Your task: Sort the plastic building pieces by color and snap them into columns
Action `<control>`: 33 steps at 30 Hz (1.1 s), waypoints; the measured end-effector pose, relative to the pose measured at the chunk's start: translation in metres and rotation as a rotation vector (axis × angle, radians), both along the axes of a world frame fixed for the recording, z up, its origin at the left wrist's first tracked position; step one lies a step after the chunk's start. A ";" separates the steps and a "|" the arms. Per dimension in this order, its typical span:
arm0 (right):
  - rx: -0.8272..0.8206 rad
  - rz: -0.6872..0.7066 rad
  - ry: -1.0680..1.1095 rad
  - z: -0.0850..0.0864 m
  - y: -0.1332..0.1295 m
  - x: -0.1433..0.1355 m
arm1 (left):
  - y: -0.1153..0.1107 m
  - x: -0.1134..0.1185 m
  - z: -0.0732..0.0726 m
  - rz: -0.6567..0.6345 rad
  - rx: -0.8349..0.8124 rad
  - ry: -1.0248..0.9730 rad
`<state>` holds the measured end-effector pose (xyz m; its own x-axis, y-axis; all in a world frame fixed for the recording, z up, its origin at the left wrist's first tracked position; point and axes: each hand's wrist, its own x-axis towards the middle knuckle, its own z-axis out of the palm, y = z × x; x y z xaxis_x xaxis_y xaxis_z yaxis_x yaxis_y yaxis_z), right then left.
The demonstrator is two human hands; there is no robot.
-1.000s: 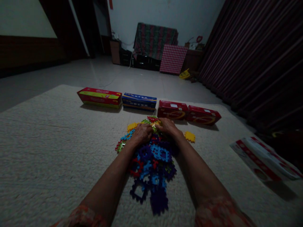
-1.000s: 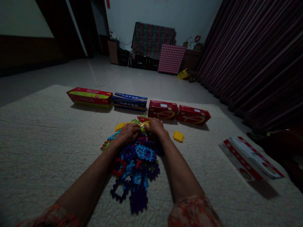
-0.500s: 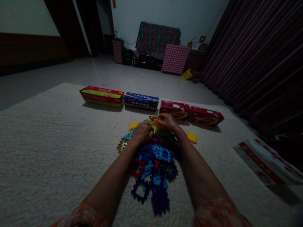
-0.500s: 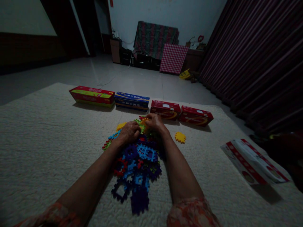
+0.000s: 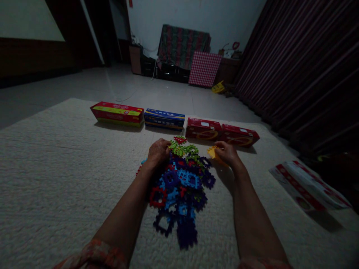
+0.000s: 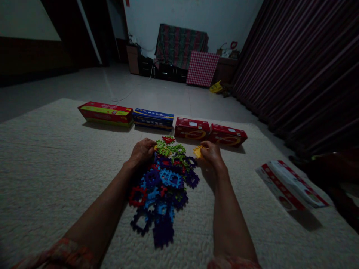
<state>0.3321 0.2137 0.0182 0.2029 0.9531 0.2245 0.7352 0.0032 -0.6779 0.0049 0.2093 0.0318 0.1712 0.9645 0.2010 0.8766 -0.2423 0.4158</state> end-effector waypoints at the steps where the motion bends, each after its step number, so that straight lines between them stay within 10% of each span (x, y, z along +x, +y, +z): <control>1: -0.028 -0.005 -0.027 -0.002 -0.004 0.005 | 0.001 -0.002 0.000 0.012 -0.005 0.000; 7: 0.139 0.112 -0.209 0.007 -0.010 -0.027 | 0.006 -0.016 -0.006 0.103 0.003 -0.009; 16: -0.080 0.463 -0.432 0.018 -0.007 -0.136 | 0.008 -0.017 -0.017 -0.024 -0.006 0.011; 27: -0.059 0.524 -0.231 0.001 0.003 -0.150 | 0.009 -0.024 -0.019 -0.014 -0.114 0.035; 33: -0.053 0.449 -0.495 0.003 0.014 -0.146 | 0.007 -0.021 -0.015 0.012 -0.131 0.051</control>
